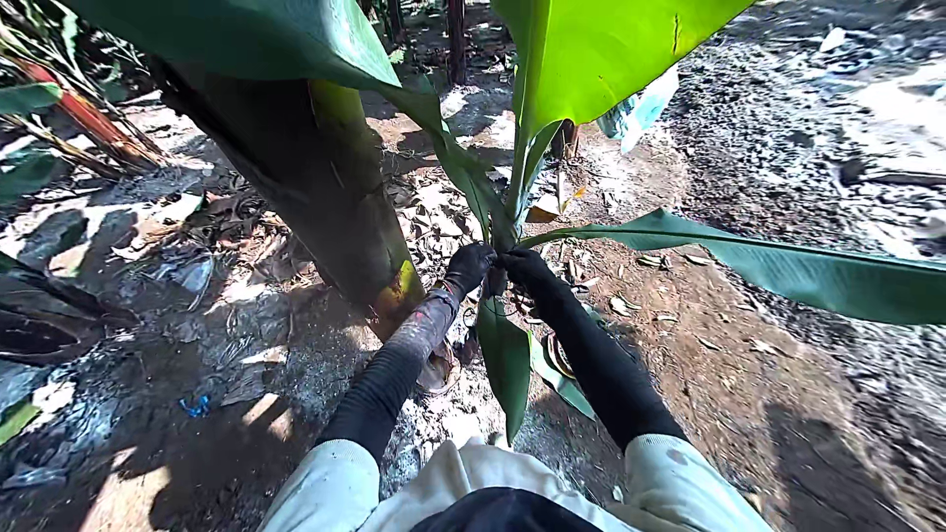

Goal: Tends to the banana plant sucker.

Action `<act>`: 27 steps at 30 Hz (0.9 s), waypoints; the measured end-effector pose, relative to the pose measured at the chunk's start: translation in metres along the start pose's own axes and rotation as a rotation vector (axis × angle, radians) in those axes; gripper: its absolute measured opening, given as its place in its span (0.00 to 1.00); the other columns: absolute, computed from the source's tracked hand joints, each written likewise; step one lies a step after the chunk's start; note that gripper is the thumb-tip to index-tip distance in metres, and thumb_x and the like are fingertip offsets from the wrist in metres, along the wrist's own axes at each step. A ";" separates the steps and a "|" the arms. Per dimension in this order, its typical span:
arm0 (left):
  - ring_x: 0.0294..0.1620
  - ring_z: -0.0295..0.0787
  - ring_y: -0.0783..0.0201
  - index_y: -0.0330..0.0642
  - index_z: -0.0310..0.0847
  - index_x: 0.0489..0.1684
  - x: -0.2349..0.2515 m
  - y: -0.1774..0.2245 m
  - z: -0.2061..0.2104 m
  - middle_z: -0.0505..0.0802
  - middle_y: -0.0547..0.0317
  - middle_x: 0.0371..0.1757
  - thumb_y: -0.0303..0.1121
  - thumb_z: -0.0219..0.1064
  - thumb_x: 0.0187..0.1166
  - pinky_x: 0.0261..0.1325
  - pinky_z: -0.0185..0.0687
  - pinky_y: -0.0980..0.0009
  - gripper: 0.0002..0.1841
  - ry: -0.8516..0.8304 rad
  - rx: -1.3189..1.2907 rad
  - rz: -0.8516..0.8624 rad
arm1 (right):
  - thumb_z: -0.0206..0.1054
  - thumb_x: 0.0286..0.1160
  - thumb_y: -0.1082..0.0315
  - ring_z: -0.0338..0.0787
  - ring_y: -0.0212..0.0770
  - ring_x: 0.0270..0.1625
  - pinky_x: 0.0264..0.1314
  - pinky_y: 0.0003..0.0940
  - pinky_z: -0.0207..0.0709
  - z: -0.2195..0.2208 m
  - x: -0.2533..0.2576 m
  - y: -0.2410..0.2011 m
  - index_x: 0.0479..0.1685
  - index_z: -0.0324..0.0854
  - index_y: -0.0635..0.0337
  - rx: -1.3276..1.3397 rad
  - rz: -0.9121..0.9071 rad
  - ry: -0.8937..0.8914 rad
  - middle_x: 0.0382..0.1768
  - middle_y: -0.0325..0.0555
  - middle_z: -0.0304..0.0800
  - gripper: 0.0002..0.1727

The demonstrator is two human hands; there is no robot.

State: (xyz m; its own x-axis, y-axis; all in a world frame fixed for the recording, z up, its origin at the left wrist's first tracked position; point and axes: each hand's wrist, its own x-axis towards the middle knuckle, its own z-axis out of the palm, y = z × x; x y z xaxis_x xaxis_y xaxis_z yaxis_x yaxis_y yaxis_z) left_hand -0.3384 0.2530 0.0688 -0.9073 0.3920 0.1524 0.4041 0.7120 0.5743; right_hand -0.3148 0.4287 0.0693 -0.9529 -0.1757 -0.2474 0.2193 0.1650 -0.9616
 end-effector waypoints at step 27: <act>0.52 0.93 0.54 0.33 0.86 0.62 -0.021 0.022 -0.006 0.94 0.44 0.53 0.32 0.59 0.89 0.64 0.86 0.54 0.15 0.264 -0.338 -0.320 | 0.53 0.90 0.53 0.88 0.63 0.61 0.66 0.66 0.77 0.013 0.002 0.029 0.67 0.81 0.62 -0.271 0.062 0.357 0.58 0.64 0.89 0.24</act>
State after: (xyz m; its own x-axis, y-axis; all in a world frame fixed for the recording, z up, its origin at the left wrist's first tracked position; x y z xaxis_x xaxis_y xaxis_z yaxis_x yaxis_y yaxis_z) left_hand -0.3116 0.2568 0.0832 -0.9951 -0.0048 0.0987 0.0813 0.5273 0.8458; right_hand -0.3075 0.4207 0.0399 -0.9628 0.1803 -0.2015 0.2607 0.4215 -0.8686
